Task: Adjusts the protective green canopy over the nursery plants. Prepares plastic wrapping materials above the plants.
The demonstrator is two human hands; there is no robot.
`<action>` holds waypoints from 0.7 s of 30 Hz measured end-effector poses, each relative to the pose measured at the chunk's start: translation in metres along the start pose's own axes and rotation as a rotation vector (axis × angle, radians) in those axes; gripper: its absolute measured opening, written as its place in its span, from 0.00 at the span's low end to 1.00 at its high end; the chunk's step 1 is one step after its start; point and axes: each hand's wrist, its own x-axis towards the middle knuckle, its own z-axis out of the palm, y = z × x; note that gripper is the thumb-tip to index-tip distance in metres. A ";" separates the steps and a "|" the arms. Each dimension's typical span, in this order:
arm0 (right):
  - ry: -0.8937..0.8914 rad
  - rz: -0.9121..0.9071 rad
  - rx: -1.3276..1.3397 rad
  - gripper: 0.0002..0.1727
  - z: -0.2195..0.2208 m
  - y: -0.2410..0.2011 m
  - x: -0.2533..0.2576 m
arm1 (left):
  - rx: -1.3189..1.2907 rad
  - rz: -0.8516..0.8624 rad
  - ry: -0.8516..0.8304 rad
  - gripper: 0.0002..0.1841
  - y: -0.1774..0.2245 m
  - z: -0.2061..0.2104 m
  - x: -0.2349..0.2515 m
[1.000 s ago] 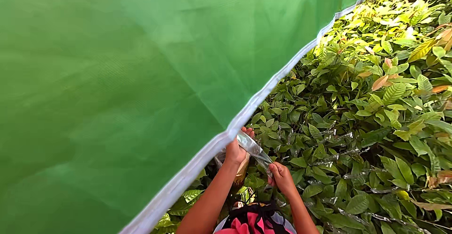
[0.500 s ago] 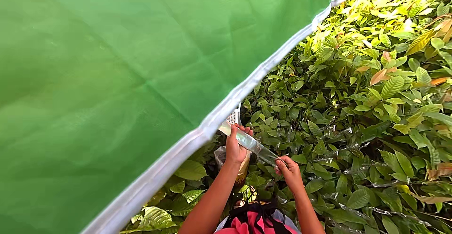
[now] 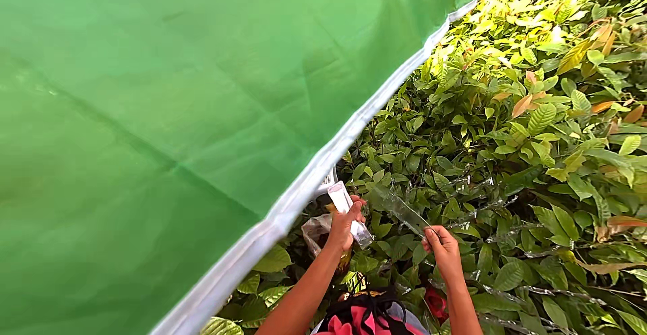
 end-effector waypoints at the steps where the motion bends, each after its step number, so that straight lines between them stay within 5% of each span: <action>1: -0.018 0.007 -0.005 0.09 0.002 0.000 -0.002 | 0.016 0.010 -0.050 0.11 0.000 0.005 0.000; 8: -0.089 -0.005 -0.168 0.19 -0.012 0.010 -0.011 | 0.147 0.120 -0.068 0.05 0.001 0.027 0.002; 14: -0.161 -0.079 -0.616 0.54 -0.024 -0.017 0.001 | 0.291 0.252 -0.186 0.06 -0.017 0.044 -0.007; 18: -0.149 -0.097 -0.456 0.18 0.002 -0.013 0.003 | 0.356 0.265 -0.233 0.07 -0.026 0.059 -0.012; 21: -0.041 -0.120 -0.322 0.14 -0.001 0.000 -0.001 | 0.302 0.247 -0.233 0.06 -0.032 0.059 -0.005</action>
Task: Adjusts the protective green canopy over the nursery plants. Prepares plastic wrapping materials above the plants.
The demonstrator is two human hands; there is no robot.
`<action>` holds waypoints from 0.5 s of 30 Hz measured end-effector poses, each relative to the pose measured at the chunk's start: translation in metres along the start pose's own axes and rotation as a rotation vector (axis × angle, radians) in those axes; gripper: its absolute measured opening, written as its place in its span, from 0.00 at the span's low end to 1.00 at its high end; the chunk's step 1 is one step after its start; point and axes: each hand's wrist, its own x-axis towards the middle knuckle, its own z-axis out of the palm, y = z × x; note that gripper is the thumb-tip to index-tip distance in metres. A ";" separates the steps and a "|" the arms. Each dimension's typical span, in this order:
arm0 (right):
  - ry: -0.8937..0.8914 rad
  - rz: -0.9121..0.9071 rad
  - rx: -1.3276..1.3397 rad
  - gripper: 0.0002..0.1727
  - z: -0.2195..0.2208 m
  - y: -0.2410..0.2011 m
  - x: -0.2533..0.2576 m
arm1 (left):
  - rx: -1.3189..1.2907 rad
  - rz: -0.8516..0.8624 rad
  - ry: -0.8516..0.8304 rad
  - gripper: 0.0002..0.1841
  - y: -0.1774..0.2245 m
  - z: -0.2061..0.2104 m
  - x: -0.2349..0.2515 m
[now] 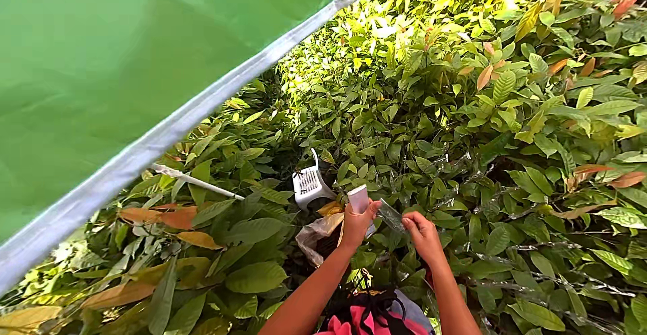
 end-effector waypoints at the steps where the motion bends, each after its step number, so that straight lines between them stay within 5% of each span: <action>1: 0.021 0.007 0.015 0.14 -0.003 0.003 -0.003 | -0.047 -0.022 0.004 0.04 -0.003 -0.002 0.003; 7: 0.073 0.040 0.049 0.14 -0.026 0.010 -0.019 | -0.098 -0.133 -0.332 0.10 -0.001 -0.008 0.010; 15: 0.094 0.118 0.085 0.17 -0.041 0.011 -0.042 | 0.338 -0.053 -0.746 0.07 -0.002 0.012 0.018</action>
